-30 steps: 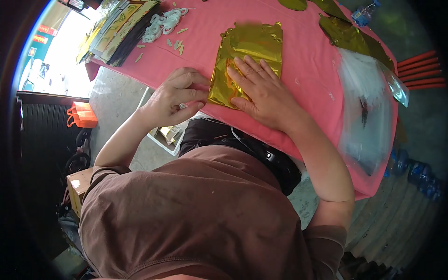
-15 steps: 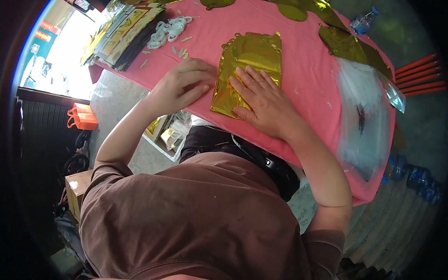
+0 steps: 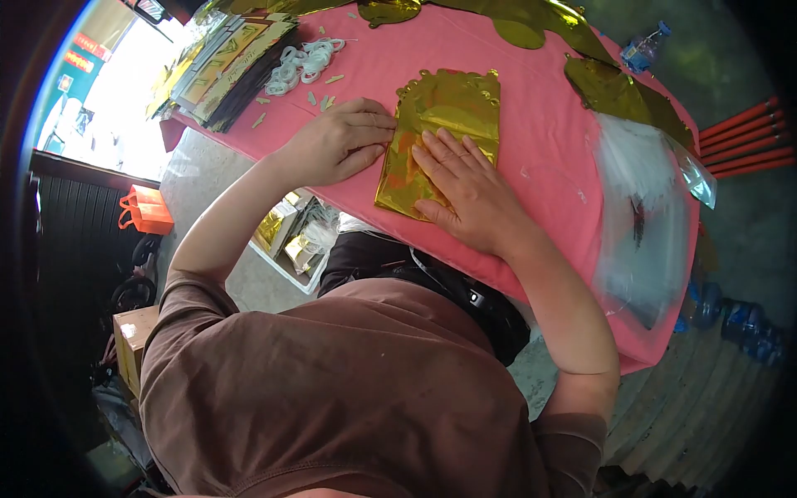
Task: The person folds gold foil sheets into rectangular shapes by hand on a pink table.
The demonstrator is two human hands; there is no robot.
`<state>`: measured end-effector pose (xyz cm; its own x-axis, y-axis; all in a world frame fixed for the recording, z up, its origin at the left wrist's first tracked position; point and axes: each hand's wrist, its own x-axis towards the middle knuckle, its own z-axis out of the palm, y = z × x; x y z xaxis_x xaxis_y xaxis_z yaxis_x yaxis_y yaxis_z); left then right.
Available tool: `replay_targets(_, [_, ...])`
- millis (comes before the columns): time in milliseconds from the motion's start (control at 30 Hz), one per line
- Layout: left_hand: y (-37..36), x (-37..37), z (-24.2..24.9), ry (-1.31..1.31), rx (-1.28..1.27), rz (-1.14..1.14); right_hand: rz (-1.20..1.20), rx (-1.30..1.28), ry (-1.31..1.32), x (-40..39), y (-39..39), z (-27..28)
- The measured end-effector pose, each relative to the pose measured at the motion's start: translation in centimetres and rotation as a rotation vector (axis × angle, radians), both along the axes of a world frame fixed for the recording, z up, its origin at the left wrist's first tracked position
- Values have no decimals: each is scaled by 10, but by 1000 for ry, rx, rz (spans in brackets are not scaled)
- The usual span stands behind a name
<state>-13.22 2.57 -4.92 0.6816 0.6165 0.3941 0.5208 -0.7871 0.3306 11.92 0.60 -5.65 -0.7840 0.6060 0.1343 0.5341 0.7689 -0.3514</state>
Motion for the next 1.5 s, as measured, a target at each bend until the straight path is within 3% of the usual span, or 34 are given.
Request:
replay_targets(267, [8,2,-2,9,-32,-34,-9,-7,-10,0,0,1])
replay_targets(467, [11,5,3,-148,-249,70,2,46,-59,-1,0,1])
replay_targets(533, [10,14,7,-248,-564,238,1,49,-69,-2,0,0])
replay_targets(967, [19,35,-11,-330,-455,434,-6,37,-69,-1,-1,-1])
replay_targets(1167, [24,37,-11,-293,-399,467,-3,51,-70,-1,-1,-2])
replay_targets(1233, [25,37,-8,-167,-300,550,-4,52,-70,0,-1,-2])
replay_targets(1467, [19,19,-6,-244,-252,468,-9,49,-75,0,-1,-1])
replay_targets(1500, [17,14,-7,-208,-204,368,-6,47,-76,0,-1,-1])
